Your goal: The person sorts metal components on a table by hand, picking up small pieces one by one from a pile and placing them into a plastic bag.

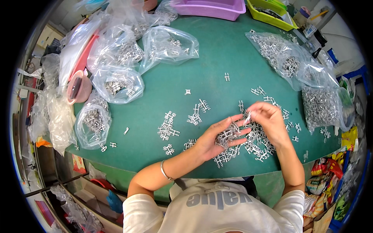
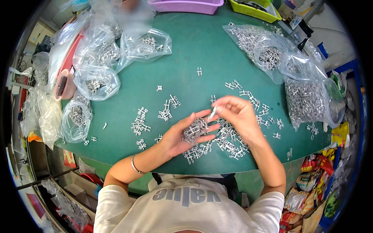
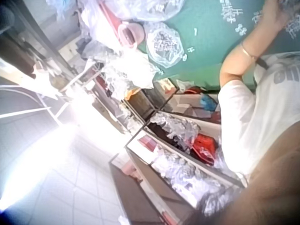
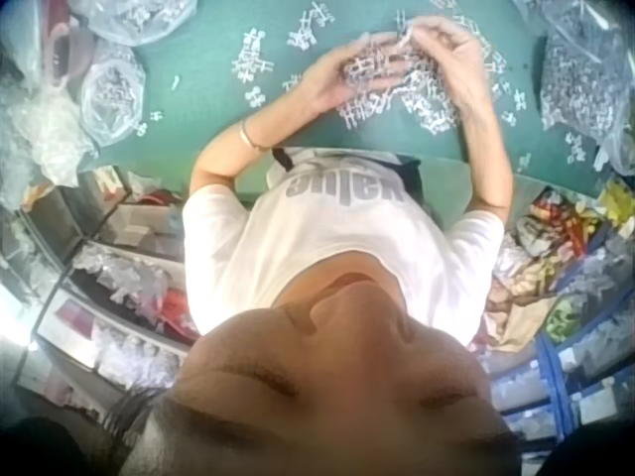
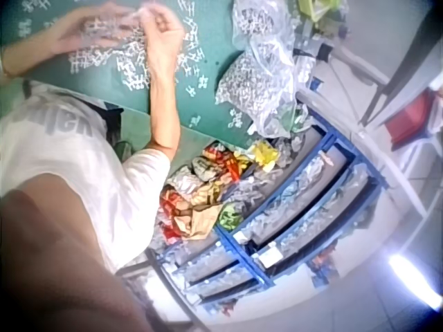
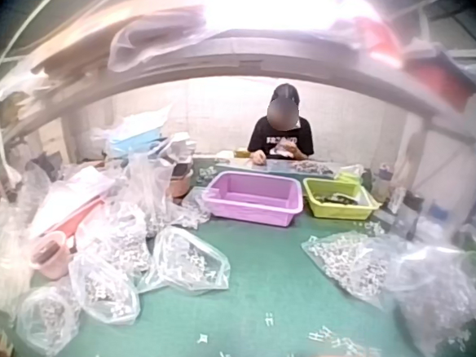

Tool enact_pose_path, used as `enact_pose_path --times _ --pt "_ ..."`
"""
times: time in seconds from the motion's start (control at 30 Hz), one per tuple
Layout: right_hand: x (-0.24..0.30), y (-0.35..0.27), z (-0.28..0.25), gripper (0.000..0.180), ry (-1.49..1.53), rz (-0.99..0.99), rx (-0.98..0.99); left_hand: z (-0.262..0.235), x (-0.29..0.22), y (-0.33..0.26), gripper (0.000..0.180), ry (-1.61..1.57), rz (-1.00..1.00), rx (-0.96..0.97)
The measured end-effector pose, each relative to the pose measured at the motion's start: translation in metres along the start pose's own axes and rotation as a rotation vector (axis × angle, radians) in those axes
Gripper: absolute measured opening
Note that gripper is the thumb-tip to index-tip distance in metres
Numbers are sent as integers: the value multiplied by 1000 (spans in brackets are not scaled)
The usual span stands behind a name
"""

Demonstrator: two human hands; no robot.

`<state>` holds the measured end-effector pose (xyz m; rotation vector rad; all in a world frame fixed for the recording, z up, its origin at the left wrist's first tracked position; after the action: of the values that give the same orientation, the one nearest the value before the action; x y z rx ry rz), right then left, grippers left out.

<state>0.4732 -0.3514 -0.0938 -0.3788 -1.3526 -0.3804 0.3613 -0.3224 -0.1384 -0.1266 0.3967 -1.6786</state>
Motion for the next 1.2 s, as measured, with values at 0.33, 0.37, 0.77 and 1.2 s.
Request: enact_pose_path --times 0.33,0.37,0.77,1.2 --pt "22 -14 12 26 -1231 -557 220 -7 8 -1 31 24 -43 67" --pt "22 -15 5 24 -1221 -557 188 -5 8 0 30 -4 -47 72" --pt "49 -9 -20 22 -1408 -562 -28 -14 8 -1 29 11 -34 20" --pt "32 -5 -22 13 -1108 -466 -3 -12 5 0 16 40 -4 -86"
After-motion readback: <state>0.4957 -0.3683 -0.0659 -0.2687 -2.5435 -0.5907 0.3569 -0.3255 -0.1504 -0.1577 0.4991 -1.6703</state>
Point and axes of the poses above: each hand's wrist, its own y-axis towards the middle knuckle, its own z-axis out of the palm, x = y × z, the point moved 9 cm from there along y, towards the middle knuckle, and after that the axes turned 11 degrees about -z, right-handed, at the moved point
